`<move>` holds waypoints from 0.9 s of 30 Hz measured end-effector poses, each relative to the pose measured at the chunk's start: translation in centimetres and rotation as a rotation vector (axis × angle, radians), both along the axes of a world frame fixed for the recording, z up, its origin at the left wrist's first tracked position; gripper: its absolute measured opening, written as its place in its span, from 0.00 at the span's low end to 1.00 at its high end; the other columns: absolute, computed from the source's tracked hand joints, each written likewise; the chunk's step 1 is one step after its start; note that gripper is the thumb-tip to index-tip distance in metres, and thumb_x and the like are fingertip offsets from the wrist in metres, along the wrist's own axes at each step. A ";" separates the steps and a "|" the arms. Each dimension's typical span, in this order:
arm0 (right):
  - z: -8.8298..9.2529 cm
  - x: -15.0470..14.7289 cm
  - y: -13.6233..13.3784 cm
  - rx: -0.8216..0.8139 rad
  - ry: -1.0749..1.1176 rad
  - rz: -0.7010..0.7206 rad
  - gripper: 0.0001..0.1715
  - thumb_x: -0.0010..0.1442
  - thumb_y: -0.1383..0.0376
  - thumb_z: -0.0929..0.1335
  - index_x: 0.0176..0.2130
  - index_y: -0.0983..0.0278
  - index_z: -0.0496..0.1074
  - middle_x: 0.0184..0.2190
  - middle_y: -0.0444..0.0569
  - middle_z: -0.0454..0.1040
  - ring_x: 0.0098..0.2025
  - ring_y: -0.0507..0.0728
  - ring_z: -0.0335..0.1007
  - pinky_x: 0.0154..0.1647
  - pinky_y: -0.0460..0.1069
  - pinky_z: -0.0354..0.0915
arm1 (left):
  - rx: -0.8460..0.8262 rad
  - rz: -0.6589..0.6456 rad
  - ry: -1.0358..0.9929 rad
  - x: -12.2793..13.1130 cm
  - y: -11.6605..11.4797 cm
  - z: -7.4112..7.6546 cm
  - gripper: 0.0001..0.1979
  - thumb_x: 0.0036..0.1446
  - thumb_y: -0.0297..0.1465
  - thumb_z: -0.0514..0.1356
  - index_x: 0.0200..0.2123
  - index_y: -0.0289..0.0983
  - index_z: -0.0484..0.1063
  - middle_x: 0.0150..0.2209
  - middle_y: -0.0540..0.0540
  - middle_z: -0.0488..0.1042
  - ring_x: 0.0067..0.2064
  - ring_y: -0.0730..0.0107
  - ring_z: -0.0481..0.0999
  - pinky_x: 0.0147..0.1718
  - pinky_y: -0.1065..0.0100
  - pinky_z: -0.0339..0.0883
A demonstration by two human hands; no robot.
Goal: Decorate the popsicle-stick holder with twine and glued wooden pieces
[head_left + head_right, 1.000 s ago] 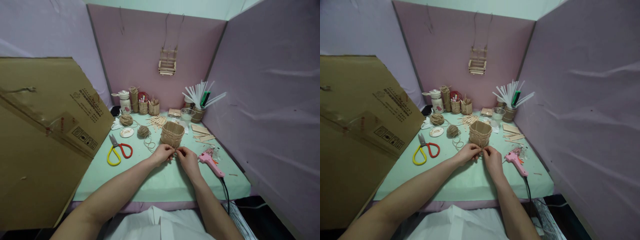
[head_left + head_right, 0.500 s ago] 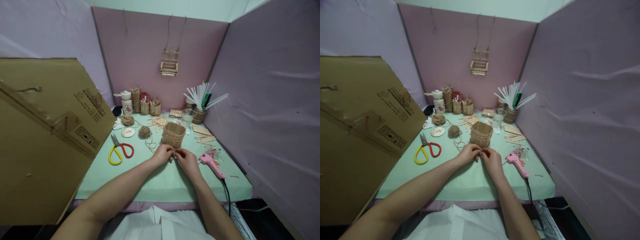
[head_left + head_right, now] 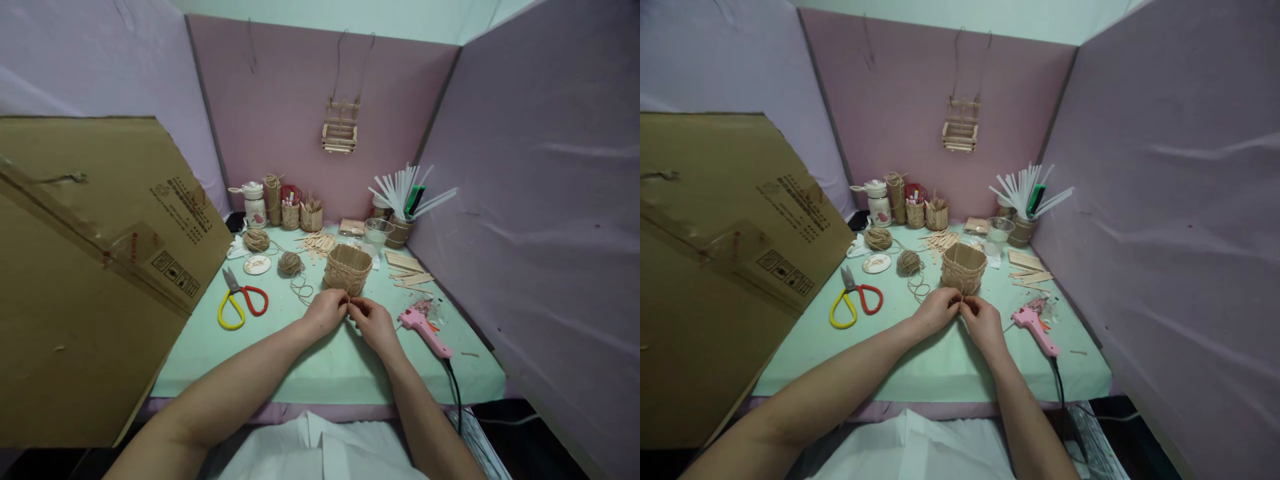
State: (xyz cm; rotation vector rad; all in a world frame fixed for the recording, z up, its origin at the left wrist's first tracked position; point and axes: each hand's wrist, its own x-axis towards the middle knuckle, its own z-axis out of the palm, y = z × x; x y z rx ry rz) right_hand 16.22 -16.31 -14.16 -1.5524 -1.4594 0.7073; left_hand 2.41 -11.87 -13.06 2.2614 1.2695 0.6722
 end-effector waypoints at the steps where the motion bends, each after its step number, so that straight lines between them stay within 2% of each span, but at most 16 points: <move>1: -0.1 0.0 0.1 -0.008 0.015 0.005 0.20 0.53 0.57 0.65 0.38 0.65 0.79 0.31 0.52 0.81 0.32 0.60 0.76 0.32 0.51 0.69 | 0.011 -0.006 0.012 0.0 -0.1 0.0 0.08 0.56 0.27 0.56 0.35 0.35 0.77 0.36 0.43 0.79 0.39 0.63 0.75 0.38 0.66 0.64; 6: -0.6 0.2 0.6 -0.017 0.038 0.000 0.17 0.50 0.59 0.65 0.35 0.65 0.79 0.30 0.51 0.81 0.31 0.58 0.75 0.31 0.49 0.67 | 0.038 -0.041 0.038 0.0 -0.4 0.1 0.08 0.57 0.25 0.55 0.36 0.35 0.76 0.38 0.42 0.78 0.41 0.62 0.75 0.41 0.65 0.65; 10: -1.0 0.3 1.0 -0.024 0.063 -0.019 0.15 0.48 0.61 0.65 0.32 0.65 0.77 0.24 0.49 0.78 0.27 0.57 0.73 0.28 0.48 0.64 | -0.010 -0.033 -0.092 0.1 -0.3 -0.2 0.08 0.55 0.22 0.56 0.33 0.36 0.74 0.34 0.45 0.78 0.39 0.64 0.76 0.41 0.66 0.66; 13: -1.2 0.3 1.3 -0.021 0.098 -0.038 0.14 0.46 0.61 0.66 0.33 0.65 0.75 0.22 0.48 0.77 0.25 0.57 0.71 0.26 0.48 0.63 | -0.241 0.037 -0.311 0.3 0.1 -0.6 0.09 0.53 0.20 0.54 0.34 0.35 0.72 0.25 0.50 0.75 0.29 0.69 0.75 0.33 0.68 0.69; 15: -1.3 0.3 1.3 -0.014 0.130 -0.047 0.15 0.46 0.61 0.66 0.34 0.65 0.73 0.22 0.47 0.77 0.25 0.56 0.71 0.25 0.48 0.62 | -0.465 0.095 -0.464 0.5 0.3 -0.8 0.09 0.53 0.19 0.53 0.36 0.34 0.70 0.23 0.51 0.73 0.23 0.72 0.74 0.27 0.69 0.68; 17: -1.4 0.3 1.3 -0.009 0.168 -0.049 0.15 0.46 0.61 0.67 0.36 0.64 0.71 0.22 0.46 0.77 0.24 0.56 0.70 0.25 0.47 0.62 | -0.614 0.121 -0.542 0.6 0.4 -0.8 0.09 0.53 0.18 0.54 0.36 0.33 0.68 0.21 0.51 0.73 0.20 0.73 0.72 0.22 0.71 0.67; 21: -1.5 0.3 1.2 0.003 0.237 -0.046 0.15 0.46 0.60 0.68 0.35 0.64 0.70 0.23 0.46 0.77 0.23 0.56 0.71 0.24 0.47 0.62 | -0.680 0.116 -0.566 0.9 0.5 -0.5 0.08 0.53 0.17 0.55 0.35 0.32 0.68 0.18 0.52 0.71 0.18 0.75 0.71 0.19 0.75 0.63; 27: -1.3 0.4 1.1 0.024 0.316 -0.045 0.18 0.48 0.53 0.70 0.35 0.63 0.69 0.28 0.51 0.79 0.28 0.58 0.75 0.26 0.49 0.66 | -0.765 0.118 -0.608 1.0 0.3 0.4 0.07 0.57 0.19 0.54 0.30 0.31 0.69 0.24 0.50 0.74 0.18 0.81 0.71 0.17 0.78 0.58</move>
